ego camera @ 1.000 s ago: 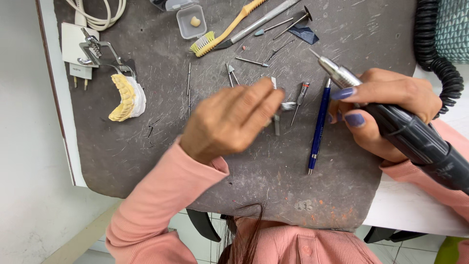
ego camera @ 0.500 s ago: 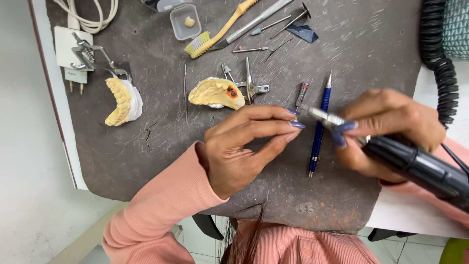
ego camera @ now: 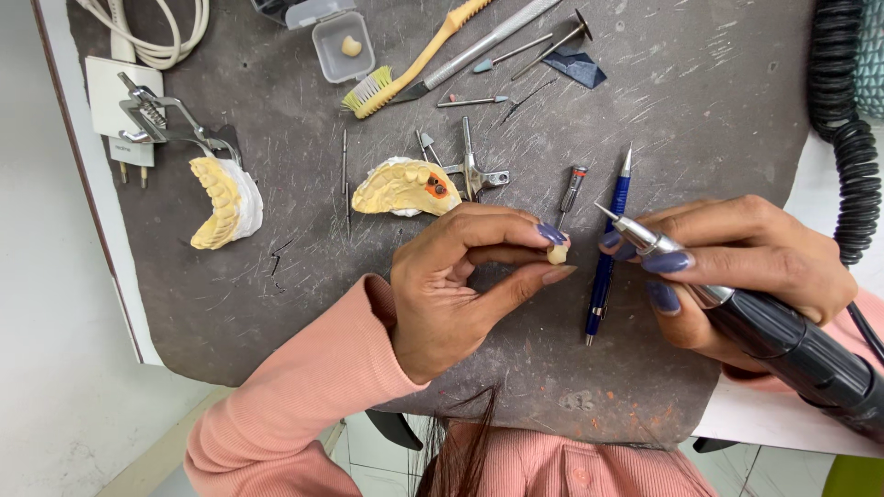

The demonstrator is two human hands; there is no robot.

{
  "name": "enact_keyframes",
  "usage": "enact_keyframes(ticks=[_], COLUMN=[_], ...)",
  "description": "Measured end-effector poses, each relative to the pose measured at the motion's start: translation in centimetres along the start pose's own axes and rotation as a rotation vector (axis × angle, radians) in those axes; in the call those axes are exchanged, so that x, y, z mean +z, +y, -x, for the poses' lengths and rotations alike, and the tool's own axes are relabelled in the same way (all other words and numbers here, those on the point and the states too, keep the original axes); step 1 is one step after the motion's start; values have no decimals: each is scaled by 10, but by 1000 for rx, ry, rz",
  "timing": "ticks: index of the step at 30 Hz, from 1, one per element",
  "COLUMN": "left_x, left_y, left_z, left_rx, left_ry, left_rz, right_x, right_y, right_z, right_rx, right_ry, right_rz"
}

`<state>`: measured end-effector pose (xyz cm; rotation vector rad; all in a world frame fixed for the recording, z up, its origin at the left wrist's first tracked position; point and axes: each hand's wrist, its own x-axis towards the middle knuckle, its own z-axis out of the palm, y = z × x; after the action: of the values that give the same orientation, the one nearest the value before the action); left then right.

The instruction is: The person holds a small acrylic denture tooth and grinds it with a rotary handpiece to shape it, pausing to check the fit. They then press the shaped tooth onto the plaster denture model to test its placement and continue refining it by hand and with the handpiece.

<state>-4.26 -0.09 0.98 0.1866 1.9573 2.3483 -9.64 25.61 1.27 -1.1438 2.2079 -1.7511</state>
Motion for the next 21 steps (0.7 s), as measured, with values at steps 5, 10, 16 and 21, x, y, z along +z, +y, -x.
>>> enact_keyframes(ticks=[5, 10, 16, 21], left_x=[-1, 1, 2, -1], left_y=[4, 6, 4, -1], left_z=[0, 4, 5, 5], left_rx=[-48, -101, -267, -261], left_ry=[-43, -27, 26, -29], left_rz=[5, 33, 267, 365], right_x=[3, -1, -1, -3], right_y=[-4, -1, -5, -6], right_z=[18, 29, 26, 26], right_rx=[169, 143, 150, 150], right_ry=[46, -17, 19, -35], right_rz=[-3, 35, -8, -7])
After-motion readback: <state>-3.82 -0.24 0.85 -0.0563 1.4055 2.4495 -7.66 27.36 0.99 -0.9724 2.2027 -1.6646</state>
